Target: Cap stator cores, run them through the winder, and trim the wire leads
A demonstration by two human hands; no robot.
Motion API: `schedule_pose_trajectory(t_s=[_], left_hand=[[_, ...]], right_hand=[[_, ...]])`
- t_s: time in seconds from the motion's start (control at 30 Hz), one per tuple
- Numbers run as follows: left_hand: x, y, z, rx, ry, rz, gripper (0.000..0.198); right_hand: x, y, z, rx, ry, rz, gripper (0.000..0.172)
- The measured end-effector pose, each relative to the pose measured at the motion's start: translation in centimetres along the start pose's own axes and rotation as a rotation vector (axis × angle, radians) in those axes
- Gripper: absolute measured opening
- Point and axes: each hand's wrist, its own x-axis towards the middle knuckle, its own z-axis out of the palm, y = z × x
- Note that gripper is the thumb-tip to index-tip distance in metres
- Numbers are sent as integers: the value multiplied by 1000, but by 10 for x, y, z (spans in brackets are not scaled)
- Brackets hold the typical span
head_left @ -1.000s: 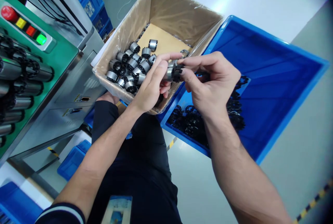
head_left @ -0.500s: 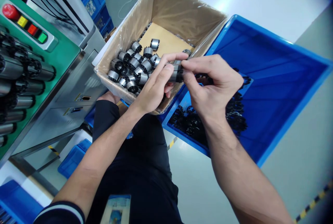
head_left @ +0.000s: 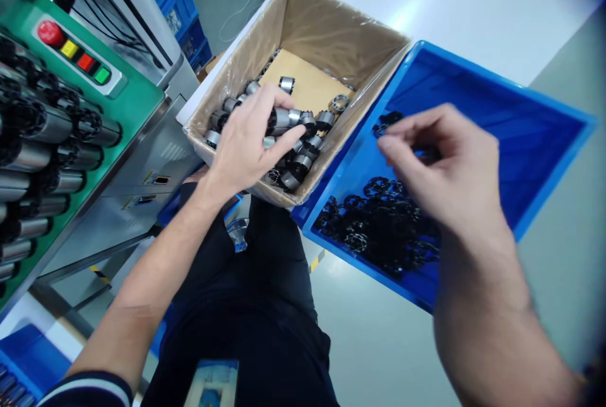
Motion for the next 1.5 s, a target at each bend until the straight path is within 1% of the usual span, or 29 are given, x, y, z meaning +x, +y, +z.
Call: schedule_pose_trajectory(t_s=[0.03,0.07,0.13,0.17,0.2,0.27,0.37,0.43,0.5,0.57,0.63,0.67,0.73,0.77,0.8,0.83,0.87,0.9,0.97,1.03,1.07,1.13,1.2,1.23,1.3,1.33,1.4,1.43,1.5], left_hand=[[2,-4,-11,151,-38,16,36],[3,-8,-20,282,-80,19,32],[7,-15,-33,466,-170,6,25],[9,-19,-37,519,-206,3,24],[11,-21,-40,554,-240,1,23],[16,-26,-47,581,-307,-1,25],[24,-28,-62,545,-403,-15,30],[29,-22,-74,492,-428,-38,36],[35,-11,-82,474,-401,-58,47],[43,0,-84,509,-360,-54,56],[56,8,-76,542,-344,-27,61],[65,8,-67,537,-340,-6,63],[88,5,-40,479,-339,31,63],[101,1,-23,444,-344,41,59],[115,-3,-4,410,-357,43,49],[128,-7,16,395,-392,21,34],[140,-11,37,397,-415,17,24],[152,-14,57,412,-438,19,22],[169,-19,92,449,-489,5,35],[178,-21,119,492,-552,-26,50],[180,-21,129,514,-577,-34,53],[181,-21,142,549,-604,-24,45],[182,-22,146,551,-599,-29,35],[183,-23,145,532,-587,-50,33],[185,-25,137,430,-538,-117,26],[185,-24,130,333,-491,-156,21],[179,-18,112,48,-387,-230,16],[172,-12,102,-116,-344,-256,19],[147,6,82,-418,-288,-277,25]], right_hand=[[-10,8,-8,-63,-136,9,28],[-21,17,-13,-98,-309,14,34],[-45,32,-14,-110,-632,44,48],[-56,38,-11,-101,-742,73,51],[-64,43,-6,-90,-817,108,52],[-74,49,7,-60,-902,158,46],[-74,52,21,-13,-1009,160,34],[-70,52,26,-5,-1052,145,32],[-67,52,28,-9,-1061,145,34],[-67,52,29,-2,-1068,160,36],[-68,53,29,10,-1078,174,34],[-68,54,29,10,-1079,175,30],[-69,54,29,1,-1079,173,23],[-69,54,29,-8,-1082,174,20],[-69,54,29,-17,-1089,178,20],[-68,54,29,-26,-1096,183,21],[-68,54,29,-33,-1101,189,24],[-68,55,29,-36,-1099,196,27],[-67,56,28,-23,-1082,211,25],[-65,58,26,15,-1041,221,21],[-63,58,25,43,-1013,221,21],[-60,59,22,105,-947,219,21],[-57,58,18,142,-875,218,24],[-55,57,15,144,-839,217,25],[-51,57,10,126,-770,215,26],[-50,56,6,119,-734,208,27],[-47,56,0,124,-659,185,28],[-46,55,-3,131,-608,169,28],[-45,52,-7,155,-473,126,26]])
